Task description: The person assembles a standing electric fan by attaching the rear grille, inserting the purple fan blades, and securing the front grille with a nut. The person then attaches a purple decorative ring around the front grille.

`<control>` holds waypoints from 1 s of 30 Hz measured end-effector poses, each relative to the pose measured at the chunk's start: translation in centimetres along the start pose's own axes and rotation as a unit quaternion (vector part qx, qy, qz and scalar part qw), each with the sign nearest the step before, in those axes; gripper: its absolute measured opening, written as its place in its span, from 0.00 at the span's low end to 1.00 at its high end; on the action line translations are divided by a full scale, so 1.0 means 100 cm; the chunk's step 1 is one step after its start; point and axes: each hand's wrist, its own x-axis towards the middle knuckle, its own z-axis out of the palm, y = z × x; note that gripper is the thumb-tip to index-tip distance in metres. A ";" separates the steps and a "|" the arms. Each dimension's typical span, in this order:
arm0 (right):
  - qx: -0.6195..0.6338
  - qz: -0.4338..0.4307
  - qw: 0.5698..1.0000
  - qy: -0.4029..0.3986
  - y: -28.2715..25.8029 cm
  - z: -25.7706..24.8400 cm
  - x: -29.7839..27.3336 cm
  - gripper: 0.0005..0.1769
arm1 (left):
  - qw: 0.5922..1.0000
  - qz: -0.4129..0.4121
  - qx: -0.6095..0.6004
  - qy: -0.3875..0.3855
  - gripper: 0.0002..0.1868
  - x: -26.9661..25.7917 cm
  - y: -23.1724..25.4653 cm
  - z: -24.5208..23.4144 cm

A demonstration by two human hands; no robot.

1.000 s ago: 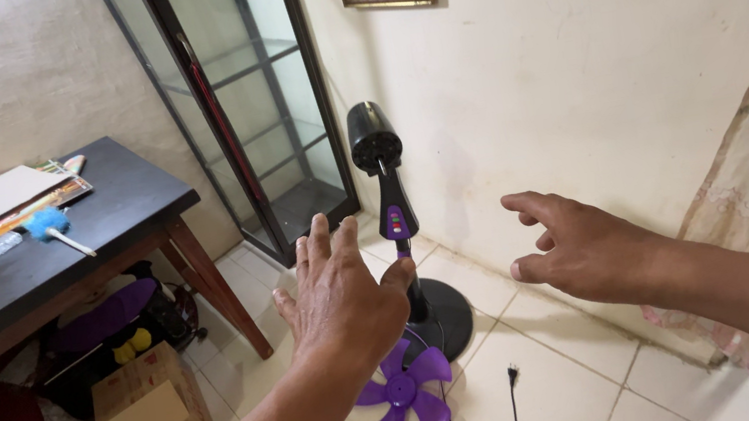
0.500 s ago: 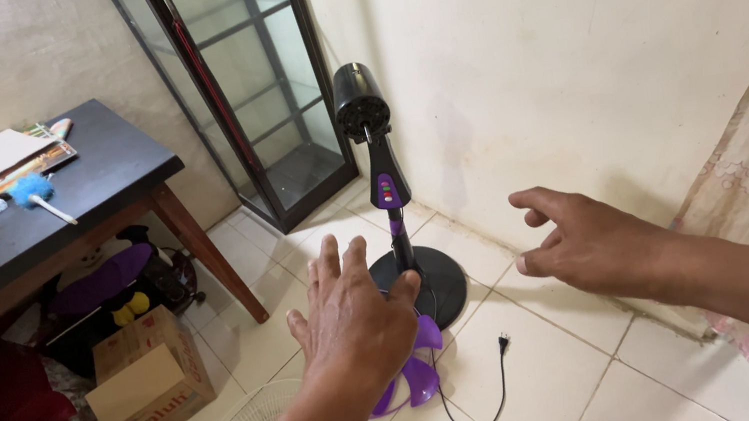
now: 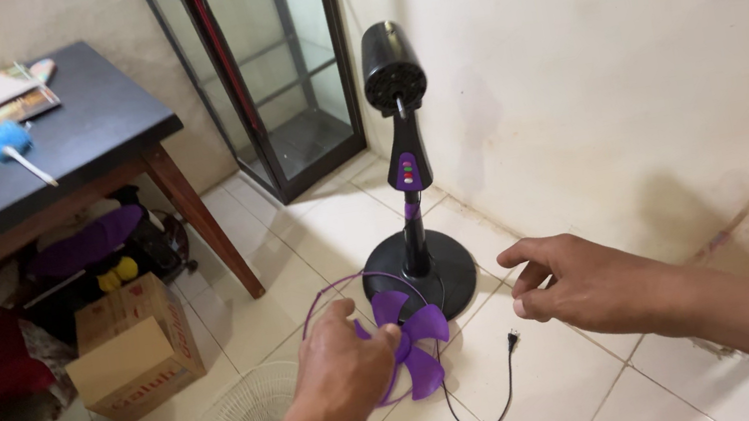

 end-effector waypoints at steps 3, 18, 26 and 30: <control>0.001 0.027 1.000 -0.016 -0.016 0.007 0.025 0.34 | 0.997 -0.048 -0.053 0.002 0.35 0.035 -0.013 -0.010; -0.038 -0.018 0.989 -0.144 -0.055 0.060 0.152 0.36 | 0.971 -0.202 -0.126 -0.029 0.16 0.140 -0.067 -0.046; -0.083 -0.093 0.979 -0.164 -0.051 0.095 0.246 0.34 | 0.929 -0.326 -0.174 0.033 0.16 0.199 -0.101 -0.017; -0.145 -0.118 0.966 -0.180 -0.023 0.154 0.298 0.35 | 0.911 -0.343 -0.229 0.021 0.20 0.247 -0.171 0.016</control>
